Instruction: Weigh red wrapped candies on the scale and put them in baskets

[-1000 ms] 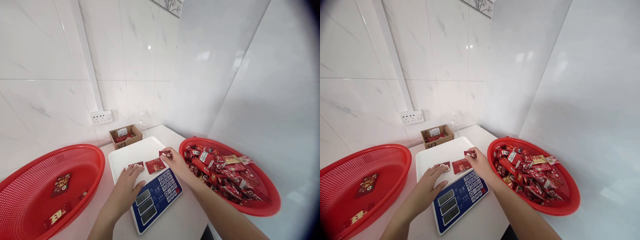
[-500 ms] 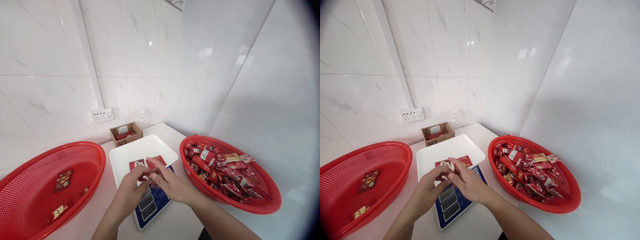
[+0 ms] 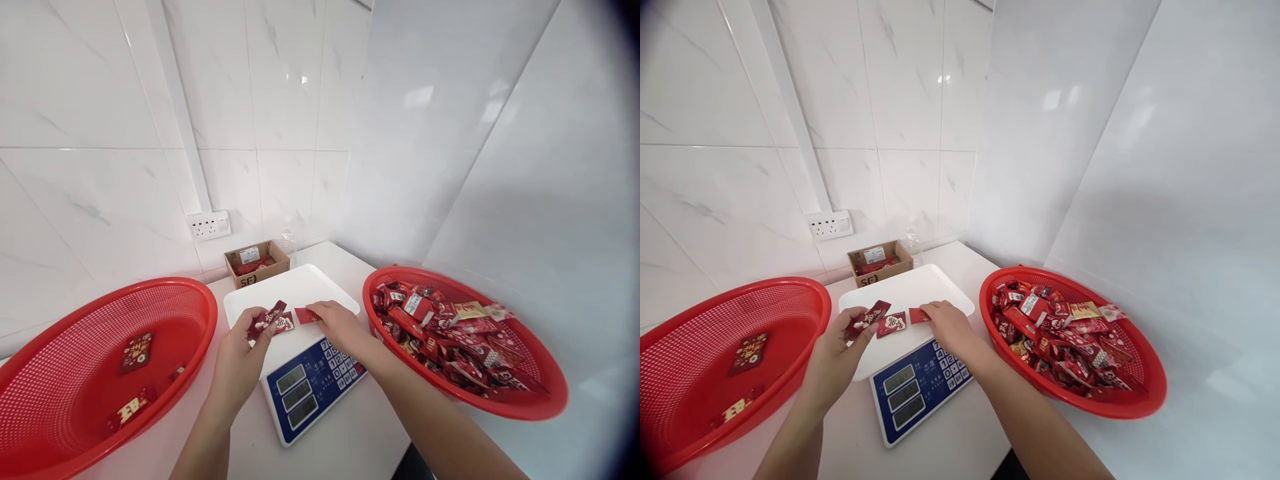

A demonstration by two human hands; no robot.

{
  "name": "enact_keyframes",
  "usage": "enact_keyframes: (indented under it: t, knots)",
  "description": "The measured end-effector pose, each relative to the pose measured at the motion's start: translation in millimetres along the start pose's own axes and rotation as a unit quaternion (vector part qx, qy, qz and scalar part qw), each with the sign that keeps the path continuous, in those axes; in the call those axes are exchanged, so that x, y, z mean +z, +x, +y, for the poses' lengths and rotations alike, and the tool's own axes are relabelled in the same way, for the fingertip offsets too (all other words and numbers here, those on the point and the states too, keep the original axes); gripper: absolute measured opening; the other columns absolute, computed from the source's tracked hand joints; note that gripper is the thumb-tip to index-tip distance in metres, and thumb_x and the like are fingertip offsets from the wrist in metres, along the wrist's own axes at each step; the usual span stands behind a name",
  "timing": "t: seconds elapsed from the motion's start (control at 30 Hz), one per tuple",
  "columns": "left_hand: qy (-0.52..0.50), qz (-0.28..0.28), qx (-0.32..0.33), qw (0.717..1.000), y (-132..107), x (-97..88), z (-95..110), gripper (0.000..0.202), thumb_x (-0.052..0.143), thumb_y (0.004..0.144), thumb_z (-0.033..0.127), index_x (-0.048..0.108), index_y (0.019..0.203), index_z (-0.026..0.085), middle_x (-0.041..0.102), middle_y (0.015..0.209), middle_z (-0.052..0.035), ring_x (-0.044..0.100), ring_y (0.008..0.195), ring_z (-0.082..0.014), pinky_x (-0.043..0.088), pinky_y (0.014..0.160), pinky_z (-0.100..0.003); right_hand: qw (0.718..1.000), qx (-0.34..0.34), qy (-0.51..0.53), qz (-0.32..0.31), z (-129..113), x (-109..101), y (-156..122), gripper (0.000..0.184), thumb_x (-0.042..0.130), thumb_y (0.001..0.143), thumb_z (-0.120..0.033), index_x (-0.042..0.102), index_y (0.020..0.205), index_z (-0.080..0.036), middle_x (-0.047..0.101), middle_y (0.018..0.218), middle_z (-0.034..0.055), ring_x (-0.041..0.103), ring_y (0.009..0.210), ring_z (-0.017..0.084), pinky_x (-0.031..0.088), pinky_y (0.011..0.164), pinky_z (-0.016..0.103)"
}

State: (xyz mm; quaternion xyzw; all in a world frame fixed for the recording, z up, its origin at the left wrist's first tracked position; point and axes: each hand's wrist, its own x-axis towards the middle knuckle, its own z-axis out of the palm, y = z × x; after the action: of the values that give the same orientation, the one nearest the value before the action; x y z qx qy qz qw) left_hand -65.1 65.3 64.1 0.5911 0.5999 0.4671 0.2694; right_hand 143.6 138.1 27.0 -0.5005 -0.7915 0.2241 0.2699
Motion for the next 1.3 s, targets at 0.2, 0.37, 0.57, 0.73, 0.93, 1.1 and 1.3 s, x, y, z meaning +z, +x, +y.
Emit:
enact_keyframes:
  t: [0.2,0.37,0.57,0.73,0.93,1.1,1.3]
  knots:
    - [-0.029,-0.018,0.008,0.999,-0.3,3.7,-5.2,0.051,0.054,0.087,0.045,0.054,0.133,0.023,0.072,0.108,-0.0063,0.066,0.085,-0.0205,0.053,0.071,-0.030,0.993,0.016,0.093,0.071,-18.6,-2.5,-14.8,0.037,0.037,0.099,-0.028,0.051,0.131,-0.018,0.069,0.118,0.0111,0.066,0.103,0.024,0.051,0.090,0.040]
    - [-0.059,-0.053,0.010,0.997,-1.9,9.2,-3.6,0.054,0.048,0.089,0.044,0.053,0.139,0.021,0.069,0.102,-0.0064,0.052,0.060,-0.0127,0.046,0.053,-0.024,0.941,-0.010,0.335,0.031,-45.7,-12.5,-37.8,0.045,0.048,0.096,-0.040,0.043,0.136,-0.021,0.069,0.115,0.0082,0.069,0.092,0.019,0.057,0.079,0.032]
    - [-0.169,-0.152,0.035,0.973,-8.2,7.4,3.0,0.038,0.050,0.091,0.046,0.071,0.104,0.017,0.062,0.081,-0.0034,0.053,0.065,-0.0138,0.048,0.058,-0.024,0.925,-0.036,0.378,0.014,-65.6,-14.6,-53.2,0.041,0.052,0.096,-0.040,0.047,0.132,-0.021,0.066,0.120,0.0094,0.066,0.101,0.020,0.056,0.086,0.034]
    - [-0.195,-0.209,0.050,0.957,-12.8,7.1,6.5,0.045,0.055,0.086,0.057,0.070,0.100,0.017,0.068,0.083,-0.0037,0.059,0.071,-0.0165,0.053,0.070,-0.028,0.943,-0.072,0.326,-0.010,-73.8,-17.1,-58.5,0.033,0.050,0.097,-0.038,0.053,0.124,-0.020,0.066,0.122,0.0102,0.063,0.109,0.021,0.049,0.097,0.039]
    - [-0.191,-0.217,0.051,0.956,-14.6,11.9,9.5,0.039,0.054,0.089,0.052,0.071,0.100,0.018,0.073,0.096,-0.0044,0.064,0.085,-0.0207,0.050,0.083,-0.031,0.944,-0.057,0.326,-0.022,-75.3,-13.9,-62.3,0.038,0.055,0.094,-0.043,0.054,0.126,-0.021,0.067,0.118,0.0072,0.064,0.104,0.021,0.050,0.092,0.035]
    - [-0.169,-0.200,0.066,0.963,-14.5,15.3,12.5,0.035,0.052,0.091,0.046,0.073,0.092,0.019,0.073,0.097,-0.0051,0.064,0.089,-0.0226,0.049,0.083,-0.031,0.941,-0.034,0.334,-0.024,-70.2,-5.8,-61.6,0.035,0.060,0.092,-0.036,0.057,0.123,-0.022,0.069,0.110,0.0049,0.066,0.095,0.020,0.051,0.085,0.032]
    - [-0.143,-0.199,0.072,0.967,-14.8,18.4,12.7,0.031,0.051,0.092,0.042,0.071,0.095,0.019,0.072,0.098,-0.0060,0.063,0.093,-0.0235,0.047,0.085,-0.032,0.933,0.000,0.358,-0.023,-64.9,-3.9,-59.3,0.028,0.060,0.089,-0.034,0.059,0.114,-0.020,0.069,0.097,0.0034,0.064,0.084,0.018,0.051,0.075,0.030]
